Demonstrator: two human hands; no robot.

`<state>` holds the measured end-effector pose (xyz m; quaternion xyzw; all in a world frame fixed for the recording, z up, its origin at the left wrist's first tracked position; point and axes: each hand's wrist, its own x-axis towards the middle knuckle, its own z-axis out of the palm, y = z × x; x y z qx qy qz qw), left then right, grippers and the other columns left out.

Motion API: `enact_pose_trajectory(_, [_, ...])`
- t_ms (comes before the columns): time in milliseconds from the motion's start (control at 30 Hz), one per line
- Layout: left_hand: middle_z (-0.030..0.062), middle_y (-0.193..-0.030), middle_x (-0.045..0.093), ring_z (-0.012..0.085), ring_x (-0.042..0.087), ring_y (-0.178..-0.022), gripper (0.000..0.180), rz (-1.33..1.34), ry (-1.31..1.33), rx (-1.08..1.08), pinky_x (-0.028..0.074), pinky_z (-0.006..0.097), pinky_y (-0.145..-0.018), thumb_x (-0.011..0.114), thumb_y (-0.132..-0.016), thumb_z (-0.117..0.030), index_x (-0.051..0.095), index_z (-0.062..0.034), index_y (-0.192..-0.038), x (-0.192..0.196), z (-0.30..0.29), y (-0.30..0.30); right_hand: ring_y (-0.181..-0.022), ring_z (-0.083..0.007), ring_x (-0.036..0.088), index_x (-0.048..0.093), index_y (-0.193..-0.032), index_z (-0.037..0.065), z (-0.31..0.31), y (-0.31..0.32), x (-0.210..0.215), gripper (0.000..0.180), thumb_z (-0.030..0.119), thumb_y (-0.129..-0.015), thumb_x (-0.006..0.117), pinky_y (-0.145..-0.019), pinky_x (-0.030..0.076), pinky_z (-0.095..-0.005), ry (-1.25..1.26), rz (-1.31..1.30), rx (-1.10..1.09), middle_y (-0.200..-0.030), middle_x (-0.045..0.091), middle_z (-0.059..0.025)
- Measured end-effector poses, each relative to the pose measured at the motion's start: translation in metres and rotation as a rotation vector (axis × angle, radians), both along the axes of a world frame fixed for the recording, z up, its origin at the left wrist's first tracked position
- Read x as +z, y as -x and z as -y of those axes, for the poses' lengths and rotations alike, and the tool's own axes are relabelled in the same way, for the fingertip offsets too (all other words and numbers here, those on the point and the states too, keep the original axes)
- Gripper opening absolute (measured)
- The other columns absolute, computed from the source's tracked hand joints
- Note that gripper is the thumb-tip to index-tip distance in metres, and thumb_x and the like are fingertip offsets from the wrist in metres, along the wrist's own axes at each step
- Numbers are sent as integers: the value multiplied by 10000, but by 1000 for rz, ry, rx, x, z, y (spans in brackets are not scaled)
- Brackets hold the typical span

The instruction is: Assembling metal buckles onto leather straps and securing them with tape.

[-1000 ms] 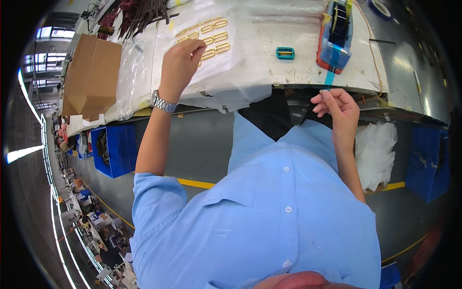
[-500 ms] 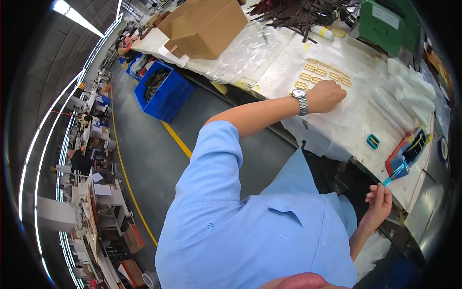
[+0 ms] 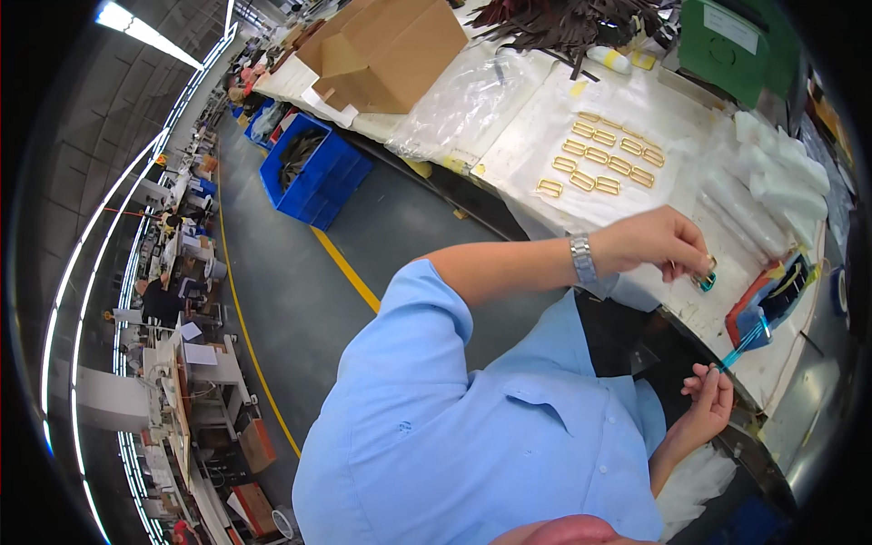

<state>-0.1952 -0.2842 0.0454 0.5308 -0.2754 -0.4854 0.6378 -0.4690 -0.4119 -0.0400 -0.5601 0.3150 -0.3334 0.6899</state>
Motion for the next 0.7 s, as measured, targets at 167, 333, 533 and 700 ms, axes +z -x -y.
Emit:
enact_pose_trajectory(167, [34, -786, 720, 74, 650, -654, 167, -136, 54, -119, 528, 228, -600, 802, -917, -148, 759, 11, -948, -7, 28, 68, -730, -109, 679, 682, -1143, -41, -4, -2, 9, 188, 133, -1089, 638, -636, 525, -239, 42, -3, -33, -975, 779, -139])
enact_pose_trajectory(333, [41, -803, 734, 75, 650, -654, 182, -133, 121, -141, 523, 226, -597, 799, -925, -154, 752, 21, -951, -5, 34, 87, -755, -114, 674, 671, -1115, -42, -10, -4, 16, 177, 129, -1092, 628, -659, 523, -238, 92, -32, -24, -960, 773, -130])
enact_pose_trajectory(533, [41, -809, 738, 79, 653, -657, 180, -213, 80, -154, 527, 230, -593, 798, -930, -153, 749, 19, -954, -13, 28, 92, -762, -110, 669, 660, -1117, -41, -11, -3, 19, 176, 131, -1093, 631, -693, 515, -227, 83, -27, -51, -911, 752, -109])
enact_pose_trajectory(700, [42, -804, 734, 82, 661, -666, 179, -215, 51, -147, 535, 233, -593, 791, -935, -155, 746, 18, -951, -20, 28, 95, -773, -108, 670, 655, -1127, -40, -10, -3, 15, 174, 130, -1090, 639, -707, 519, -227, 59, 21, -30, -906, 744, -105])
